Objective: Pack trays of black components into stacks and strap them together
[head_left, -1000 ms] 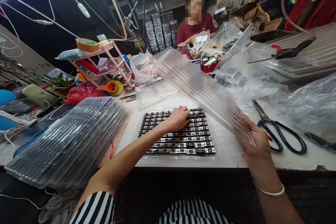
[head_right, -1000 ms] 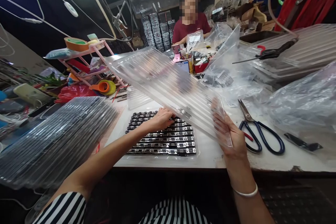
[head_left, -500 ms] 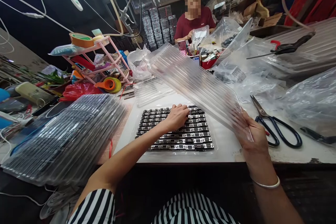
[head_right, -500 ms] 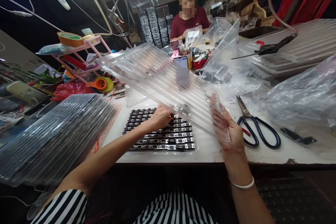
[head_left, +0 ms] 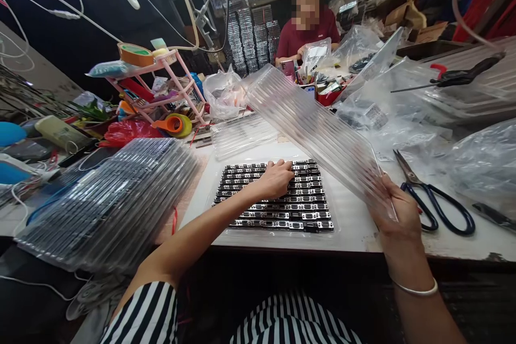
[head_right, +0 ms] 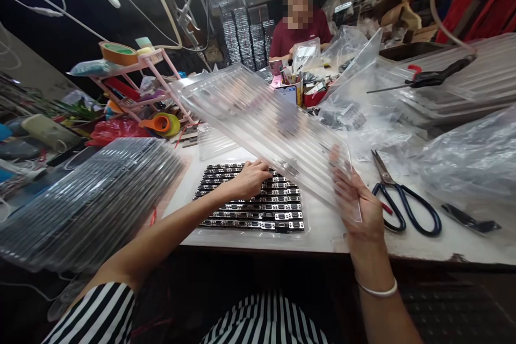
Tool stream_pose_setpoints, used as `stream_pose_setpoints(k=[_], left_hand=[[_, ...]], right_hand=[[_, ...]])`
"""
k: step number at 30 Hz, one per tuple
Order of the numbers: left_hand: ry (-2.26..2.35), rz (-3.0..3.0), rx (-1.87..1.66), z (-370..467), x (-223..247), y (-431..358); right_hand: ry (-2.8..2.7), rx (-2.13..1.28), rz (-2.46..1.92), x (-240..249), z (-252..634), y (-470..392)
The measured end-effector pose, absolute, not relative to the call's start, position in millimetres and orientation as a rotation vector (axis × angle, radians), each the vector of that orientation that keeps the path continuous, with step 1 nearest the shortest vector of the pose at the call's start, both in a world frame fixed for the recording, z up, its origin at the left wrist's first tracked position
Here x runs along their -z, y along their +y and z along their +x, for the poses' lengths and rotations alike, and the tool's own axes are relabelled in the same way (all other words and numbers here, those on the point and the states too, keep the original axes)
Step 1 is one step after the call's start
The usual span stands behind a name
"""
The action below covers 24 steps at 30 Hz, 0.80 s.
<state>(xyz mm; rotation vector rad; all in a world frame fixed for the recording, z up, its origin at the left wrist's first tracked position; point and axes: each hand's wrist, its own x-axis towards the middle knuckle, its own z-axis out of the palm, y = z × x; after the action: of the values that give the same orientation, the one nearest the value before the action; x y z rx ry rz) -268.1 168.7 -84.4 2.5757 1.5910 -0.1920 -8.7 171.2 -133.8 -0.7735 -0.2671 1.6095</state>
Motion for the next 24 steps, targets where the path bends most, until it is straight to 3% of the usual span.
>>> stream_pose_setpoints(k=[10, 24], left_hand=[[1.858, 2.489, -0.099, -284.4, 79.9, 171.9], [1.730, 2.563, -0.052, -282.3, 86.6, 194.1]], right_hand=[[-0.401, -1.578, -0.739, 149.5, -3.8, 177.0], [-0.179, -1.618, -0.798, 129.4, -10.9, 170.4]])
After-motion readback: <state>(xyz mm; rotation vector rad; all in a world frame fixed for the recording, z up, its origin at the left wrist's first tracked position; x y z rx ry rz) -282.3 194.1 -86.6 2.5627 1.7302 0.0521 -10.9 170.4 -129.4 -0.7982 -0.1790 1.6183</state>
